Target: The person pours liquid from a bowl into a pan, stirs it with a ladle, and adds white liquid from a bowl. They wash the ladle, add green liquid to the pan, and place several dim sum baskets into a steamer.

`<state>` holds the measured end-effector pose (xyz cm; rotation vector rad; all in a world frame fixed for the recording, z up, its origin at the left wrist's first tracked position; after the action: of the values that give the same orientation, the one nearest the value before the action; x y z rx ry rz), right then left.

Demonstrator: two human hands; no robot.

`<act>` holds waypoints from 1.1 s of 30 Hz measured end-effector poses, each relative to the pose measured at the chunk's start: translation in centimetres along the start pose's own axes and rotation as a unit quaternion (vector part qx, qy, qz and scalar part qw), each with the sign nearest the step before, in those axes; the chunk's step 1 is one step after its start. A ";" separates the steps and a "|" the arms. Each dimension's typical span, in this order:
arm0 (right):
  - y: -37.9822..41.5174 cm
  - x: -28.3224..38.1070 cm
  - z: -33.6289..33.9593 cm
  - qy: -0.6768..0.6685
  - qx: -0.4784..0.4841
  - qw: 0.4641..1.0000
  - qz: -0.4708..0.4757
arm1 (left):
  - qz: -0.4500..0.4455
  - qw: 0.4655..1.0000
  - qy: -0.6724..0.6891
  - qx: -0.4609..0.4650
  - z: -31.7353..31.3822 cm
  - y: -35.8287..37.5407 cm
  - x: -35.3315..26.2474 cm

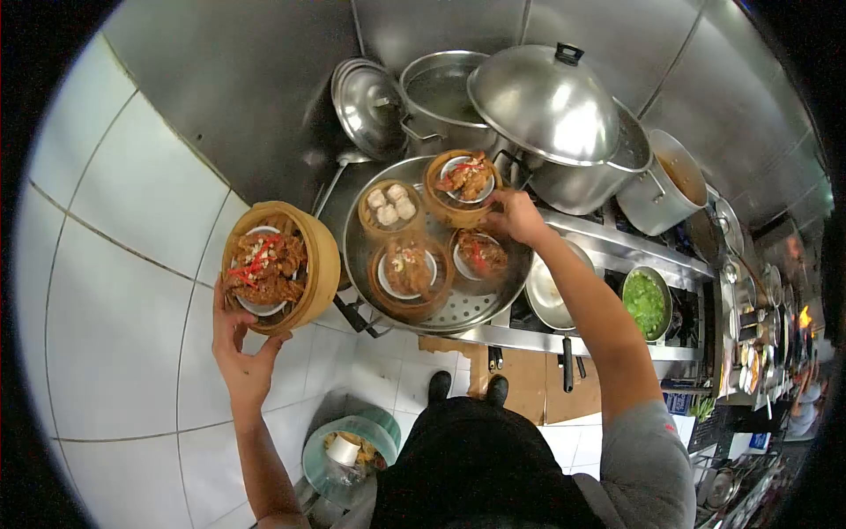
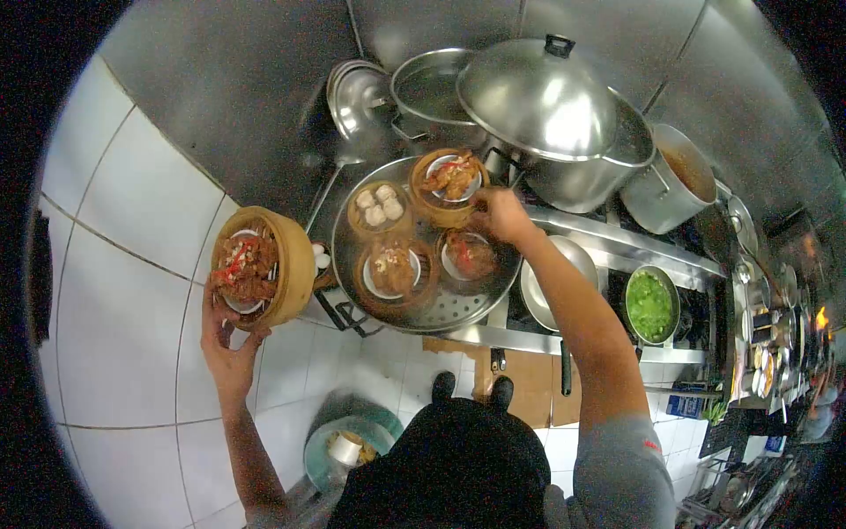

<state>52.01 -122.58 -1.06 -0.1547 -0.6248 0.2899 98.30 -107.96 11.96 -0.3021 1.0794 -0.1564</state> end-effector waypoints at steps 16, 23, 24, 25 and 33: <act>-1.1 -2.4 -2.7 0.065 0.017 0.998 -0.017 | 0.051 0.998 0.034 -0.019 -2.1 3.0 1.6; -0.6 -1.4 -3.0 0.074 -0.018 0.997 -0.028 | 0.028 0.999 0.019 0.003 -3.0 3.0 1.5; -0.5 -1.4 -3.3 0.072 -0.027 0.997 -0.029 | 0.031 0.999 0.019 0.001 -3.0 3.0 1.5; -0.5 -1.5 -3.3 0.071 -0.028 0.997 -0.031 | 0.031 0.999 0.019 0.003 -3.0 3.1 1.4; -1.2 -2.1 -3.4 0.111 0.000 0.993 -0.040 | 0.048 0.998 0.037 0.036 -3.8 3.4 2.0</act>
<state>52.70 -124.54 -4.71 -0.1593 -0.4090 0.1913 95.86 -105.88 7.52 -0.1809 1.1574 -0.1211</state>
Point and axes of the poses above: each hand's wrist, its own y-axis away from the middle knuckle, its own z-axis out of the back of the hand, x = y × z, the point moved 1 cm from there along -y, towards the middle knuckle, and after that the axes turned 3 degrees about x, right-handed, at the moved point
